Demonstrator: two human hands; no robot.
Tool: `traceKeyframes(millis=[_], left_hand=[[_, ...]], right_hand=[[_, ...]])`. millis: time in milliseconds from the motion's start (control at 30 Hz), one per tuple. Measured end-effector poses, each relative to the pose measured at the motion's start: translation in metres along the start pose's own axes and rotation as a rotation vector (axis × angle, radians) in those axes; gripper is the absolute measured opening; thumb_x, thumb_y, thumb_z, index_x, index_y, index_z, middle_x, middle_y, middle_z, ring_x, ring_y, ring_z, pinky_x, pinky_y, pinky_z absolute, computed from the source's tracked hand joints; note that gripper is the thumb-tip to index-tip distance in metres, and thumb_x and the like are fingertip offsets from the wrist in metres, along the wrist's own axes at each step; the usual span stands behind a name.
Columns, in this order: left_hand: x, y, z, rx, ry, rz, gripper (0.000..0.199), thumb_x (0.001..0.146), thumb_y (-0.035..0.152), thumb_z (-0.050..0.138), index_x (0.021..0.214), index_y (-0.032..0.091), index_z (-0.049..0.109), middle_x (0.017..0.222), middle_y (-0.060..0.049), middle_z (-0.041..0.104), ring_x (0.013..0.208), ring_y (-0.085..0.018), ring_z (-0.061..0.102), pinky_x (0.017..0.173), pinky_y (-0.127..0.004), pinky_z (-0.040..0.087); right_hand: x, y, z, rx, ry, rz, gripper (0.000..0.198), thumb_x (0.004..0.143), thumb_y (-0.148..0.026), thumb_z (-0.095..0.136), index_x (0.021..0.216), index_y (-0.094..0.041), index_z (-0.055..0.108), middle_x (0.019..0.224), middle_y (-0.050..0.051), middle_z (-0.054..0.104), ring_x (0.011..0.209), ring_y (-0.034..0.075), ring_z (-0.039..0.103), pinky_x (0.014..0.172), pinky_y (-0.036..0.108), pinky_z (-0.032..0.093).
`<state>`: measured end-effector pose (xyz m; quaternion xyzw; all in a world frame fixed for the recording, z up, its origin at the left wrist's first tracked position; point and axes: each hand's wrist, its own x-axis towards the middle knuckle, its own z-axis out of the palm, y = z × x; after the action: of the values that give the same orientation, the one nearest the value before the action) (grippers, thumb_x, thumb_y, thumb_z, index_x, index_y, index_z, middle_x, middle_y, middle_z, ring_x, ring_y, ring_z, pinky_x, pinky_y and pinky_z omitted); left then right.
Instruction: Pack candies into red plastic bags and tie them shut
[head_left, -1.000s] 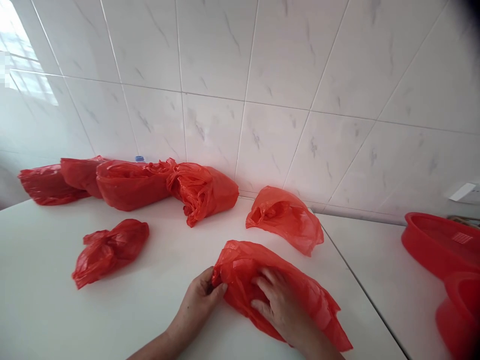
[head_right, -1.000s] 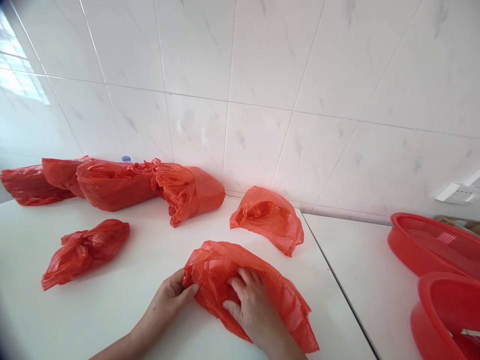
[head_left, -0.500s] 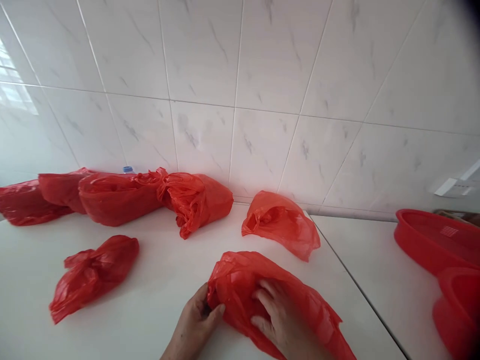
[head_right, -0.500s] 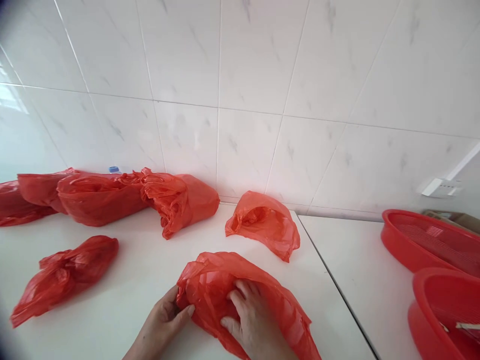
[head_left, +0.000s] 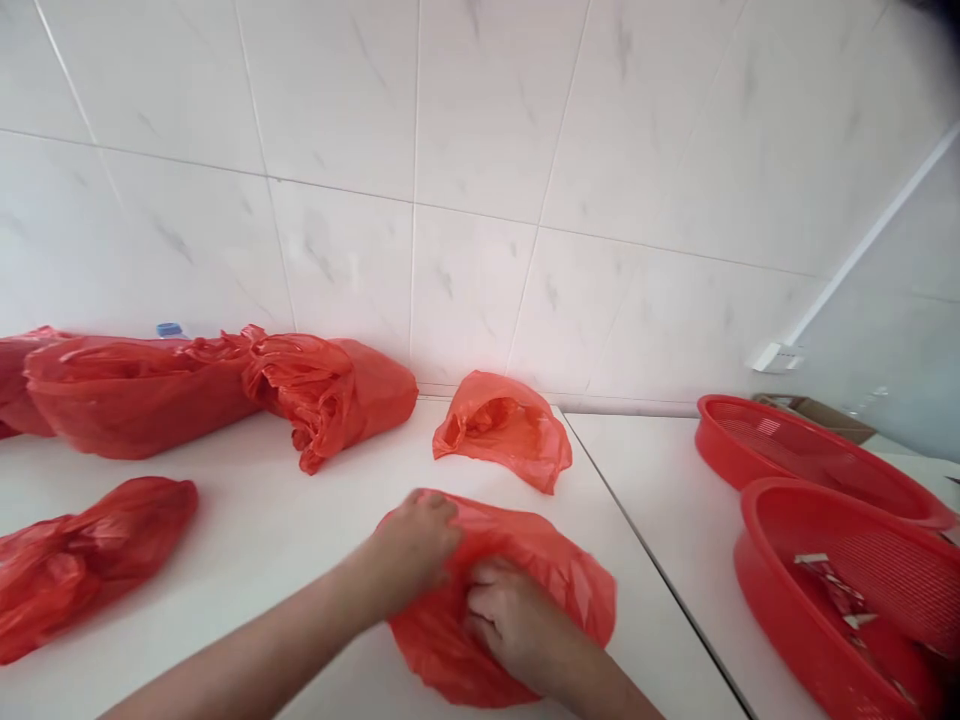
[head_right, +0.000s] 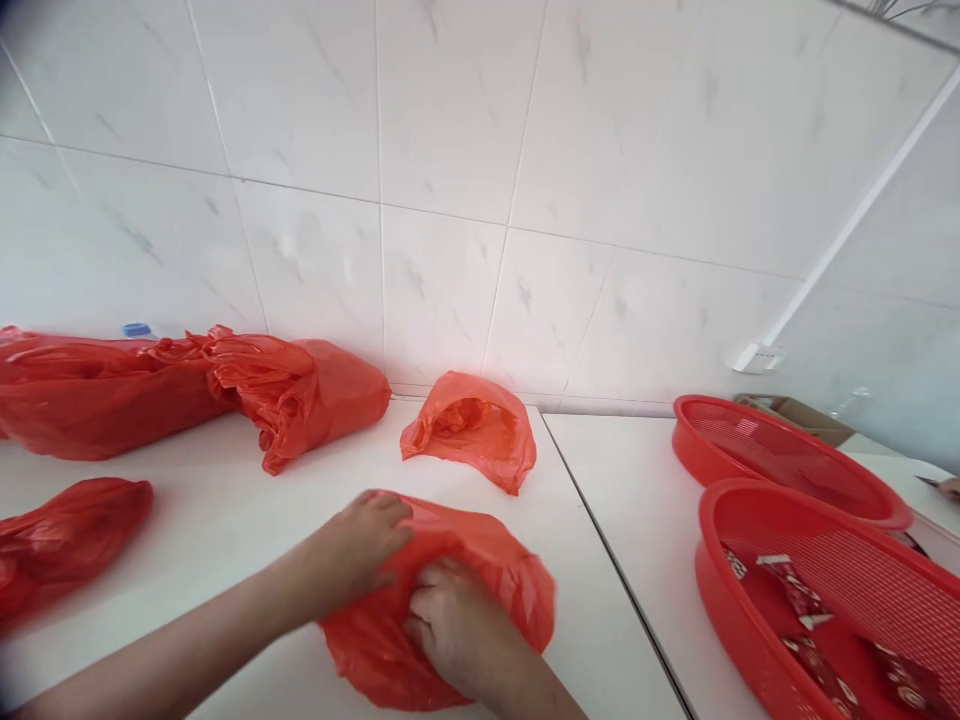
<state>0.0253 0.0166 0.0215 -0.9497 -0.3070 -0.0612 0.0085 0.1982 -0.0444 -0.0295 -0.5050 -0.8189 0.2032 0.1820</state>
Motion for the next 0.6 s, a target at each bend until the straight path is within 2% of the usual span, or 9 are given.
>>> traceKeyframes(millis=[67, 167, 267, 333, 400, 433, 500, 567, 600], left_hand=[[0.005, -0.021, 0.006, -0.007, -0.019, -0.036, 0.033, 0.057, 0.01, 0.072, 0.089, 0.016, 0.067, 0.098, -0.013, 0.066, 0.096, -0.033, 0.06, 0.084, -0.048, 0.047], [-0.002, -0.036, 0.007, -0.069, -0.054, -0.012, 0.052, 0.059, 0.011, 0.07, 0.109, 0.023, 0.063, 0.11, -0.008, 0.064, 0.1, -0.027, 0.06, 0.08, -0.036, 0.05], [-0.011, -0.028, -0.003, -0.16, -0.009, 0.042, 0.035, 0.076, 0.011, 0.057, 0.109, 0.025, 0.061, 0.104, -0.003, 0.065, 0.096, -0.02, 0.06, 0.08, -0.031, 0.048], [-0.017, -0.014, -0.01, -0.203, 0.056, 0.087, 0.025, 0.083, 0.013, 0.051, 0.103, 0.023, 0.062, 0.093, -0.003, 0.065, 0.088, -0.019, 0.06, 0.08, -0.033, 0.047], [-0.024, -0.001, -0.013, -0.244, 0.084, 0.142, 0.022, 0.08, 0.021, 0.06, 0.102, 0.024, 0.063, 0.091, -0.002, 0.064, 0.086, -0.02, 0.059, 0.081, -0.035, 0.046], [-0.028, 0.004, -0.011, -0.267, 0.081, 0.17, 0.027, 0.075, 0.025, 0.067, 0.102, 0.025, 0.063, 0.094, -0.002, 0.064, 0.089, -0.021, 0.059, 0.084, -0.036, 0.046], [-0.038, 0.008, -0.001, -0.277, 0.081, 0.214, 0.039, 0.065, 0.03, 0.077, 0.102, 0.029, 0.063, 0.104, -0.001, 0.064, 0.101, -0.025, 0.058, 0.092, -0.04, 0.043], [-0.046, 0.001, 0.017, -0.218, 0.136, 0.245, 0.038, 0.068, 0.029, 0.075, 0.104, 0.032, 0.063, 0.111, 0.001, 0.064, 0.113, -0.026, 0.055, 0.102, -0.044, 0.035], [-0.049, -0.005, 0.028, -0.176, 0.203, 0.279, 0.035, 0.073, 0.027, 0.07, 0.106, 0.034, 0.062, 0.112, 0.002, 0.066, 0.114, -0.025, 0.056, 0.105, -0.045, 0.032]], right_hand=[[-0.016, 0.002, -0.007, 0.104, -0.043, 0.03, 0.015, 0.072, -0.009, 0.053, 0.06, -0.017, 0.054, 0.082, -0.003, 0.062, 0.078, 0.01, 0.056, 0.07, 0.019, 0.043], [-0.038, -0.001, -0.019, 0.311, 0.008, 0.115, 0.017, 0.07, -0.008, 0.056, 0.078, -0.022, 0.062, 0.095, -0.004, 0.064, 0.093, 0.011, 0.057, 0.082, 0.019, 0.043], [-0.044, -0.004, -0.027, 0.374, 0.181, 0.229, 0.024, 0.079, -0.019, 0.053, 0.1, -0.028, 0.062, 0.109, -0.003, 0.062, 0.102, 0.013, 0.056, 0.089, 0.024, 0.043], [-0.037, -0.001, -0.028, 0.374, 0.276, 0.329, 0.029, 0.085, -0.027, 0.048, 0.113, -0.03, 0.056, 0.109, -0.002, 0.061, 0.093, 0.013, 0.058, 0.082, 0.026, 0.046], [-0.023, 0.007, -0.026, 0.362, 0.315, 0.416, 0.039, 0.087, -0.031, 0.046, 0.125, -0.031, 0.048, 0.104, 0.0, 0.061, 0.079, 0.013, 0.059, 0.072, 0.027, 0.047], [-0.016, 0.011, -0.026, 0.355, 0.319, 0.437, 0.044, 0.086, -0.031, 0.047, 0.129, -0.03, 0.045, 0.1, 0.0, 0.061, 0.075, 0.013, 0.058, 0.07, 0.027, 0.047], [-0.005, 0.016, -0.028, 0.341, 0.319, 0.443, 0.046, 0.083, -0.028, 0.051, 0.129, -0.026, 0.047, 0.095, 0.001, 0.062, 0.078, 0.014, 0.06, 0.073, 0.028, 0.047], [-0.004, 0.014, -0.038, 0.342, 0.304, 0.428, 0.038, 0.083, -0.028, 0.051, 0.12, -0.024, 0.056, 0.093, 0.001, 0.063, 0.079, 0.014, 0.061, 0.074, 0.027, 0.048], [-0.007, 0.01, -0.047, 0.349, 0.302, 0.41, 0.033, 0.084, -0.029, 0.051, 0.115, -0.024, 0.059, 0.094, 0.0, 0.064, 0.079, 0.013, 0.061, 0.075, 0.026, 0.048]])
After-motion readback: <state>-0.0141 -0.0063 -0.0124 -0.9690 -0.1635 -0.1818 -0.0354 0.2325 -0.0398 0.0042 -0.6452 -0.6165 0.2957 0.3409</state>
